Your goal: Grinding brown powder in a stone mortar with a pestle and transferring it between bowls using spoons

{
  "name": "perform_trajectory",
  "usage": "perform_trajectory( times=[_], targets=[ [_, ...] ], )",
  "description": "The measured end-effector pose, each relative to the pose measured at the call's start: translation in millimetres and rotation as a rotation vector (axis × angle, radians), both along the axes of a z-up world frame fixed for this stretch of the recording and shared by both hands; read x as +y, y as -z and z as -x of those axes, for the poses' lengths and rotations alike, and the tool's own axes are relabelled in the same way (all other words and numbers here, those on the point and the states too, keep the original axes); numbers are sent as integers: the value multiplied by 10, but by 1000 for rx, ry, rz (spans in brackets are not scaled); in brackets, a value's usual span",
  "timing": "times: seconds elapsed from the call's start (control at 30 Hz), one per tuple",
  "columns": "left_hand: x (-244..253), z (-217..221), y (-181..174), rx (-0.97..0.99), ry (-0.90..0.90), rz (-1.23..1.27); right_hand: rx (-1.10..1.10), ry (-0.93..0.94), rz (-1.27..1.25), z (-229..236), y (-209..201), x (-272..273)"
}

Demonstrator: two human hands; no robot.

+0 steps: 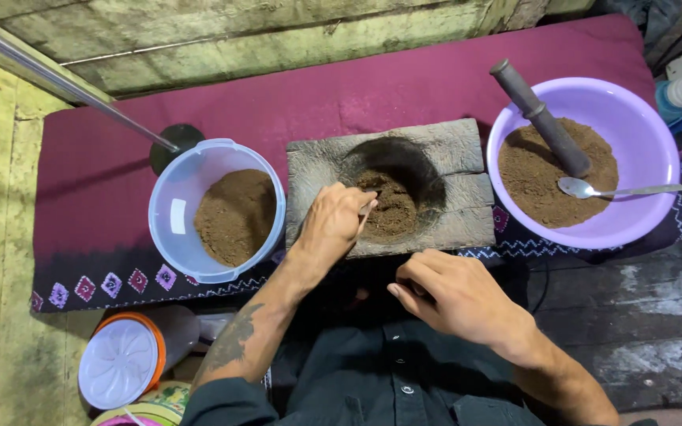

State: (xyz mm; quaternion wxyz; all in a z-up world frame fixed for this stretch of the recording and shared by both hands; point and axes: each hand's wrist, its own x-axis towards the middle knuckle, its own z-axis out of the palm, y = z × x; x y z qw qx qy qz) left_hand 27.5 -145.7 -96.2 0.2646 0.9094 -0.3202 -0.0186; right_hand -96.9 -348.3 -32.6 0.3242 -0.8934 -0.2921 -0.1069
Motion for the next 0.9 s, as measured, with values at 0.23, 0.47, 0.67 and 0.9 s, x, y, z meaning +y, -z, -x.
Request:
perform_trajectory(
  times=[0.23,0.47,0.67,0.9],
  targets=[
    [93,303,-243,-101,-17,127,-115,45,-53,-129,83,-120],
    [-57,179,33,-126,22,-90,-245,-64,81,-624,171,154],
    [115,-48,144,-172,-77,44,-205,31,-42,-897,297,-201],
    [255,263,-76,-93,-108,141,-221,535,32,-1804,732,-1699]
  ],
)
